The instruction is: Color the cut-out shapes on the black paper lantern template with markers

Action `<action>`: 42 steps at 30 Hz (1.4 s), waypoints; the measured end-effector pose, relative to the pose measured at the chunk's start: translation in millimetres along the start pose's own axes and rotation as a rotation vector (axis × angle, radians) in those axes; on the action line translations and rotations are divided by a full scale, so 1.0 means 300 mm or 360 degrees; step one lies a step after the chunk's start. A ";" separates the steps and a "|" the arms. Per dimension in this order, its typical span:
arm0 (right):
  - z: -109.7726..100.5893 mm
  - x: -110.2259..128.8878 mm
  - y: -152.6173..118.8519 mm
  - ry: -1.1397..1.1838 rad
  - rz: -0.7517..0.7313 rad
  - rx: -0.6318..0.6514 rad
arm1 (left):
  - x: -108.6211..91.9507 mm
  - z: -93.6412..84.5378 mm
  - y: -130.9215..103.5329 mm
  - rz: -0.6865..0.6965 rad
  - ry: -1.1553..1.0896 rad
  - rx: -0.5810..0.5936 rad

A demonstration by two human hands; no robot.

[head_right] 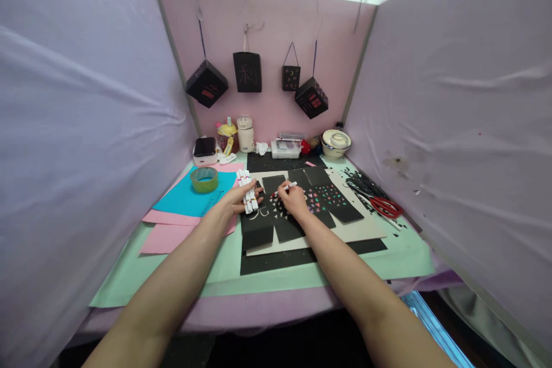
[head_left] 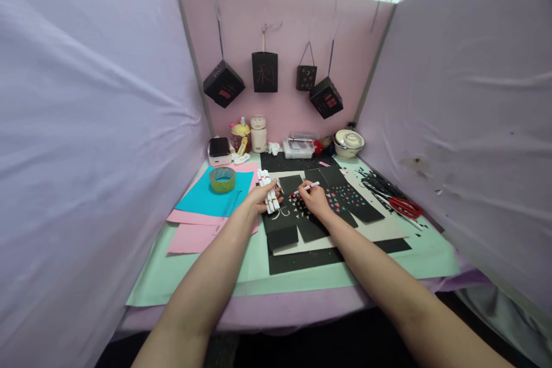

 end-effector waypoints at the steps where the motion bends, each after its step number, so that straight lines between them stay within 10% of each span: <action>1: -0.001 -0.003 0.000 0.0000 0.0008 -0.0006 | 0.000 0.000 -0.002 -0.0001 0.0006 -0.0004; 42: -0.022 0.007 -0.004 0.0041 0.0008 -0.0085 | 0.001 0.004 -0.007 -0.0010 -0.0003 -0.0011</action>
Point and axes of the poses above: each hand's wrist, its own y-axis towards the middle knuckle, its own z-axis out of the palm, x = y × z, the point moved 9 cm from there along y, towards the middle knuckle, and after that the axes turned 12 degrees about y, right-handed, at the moved point
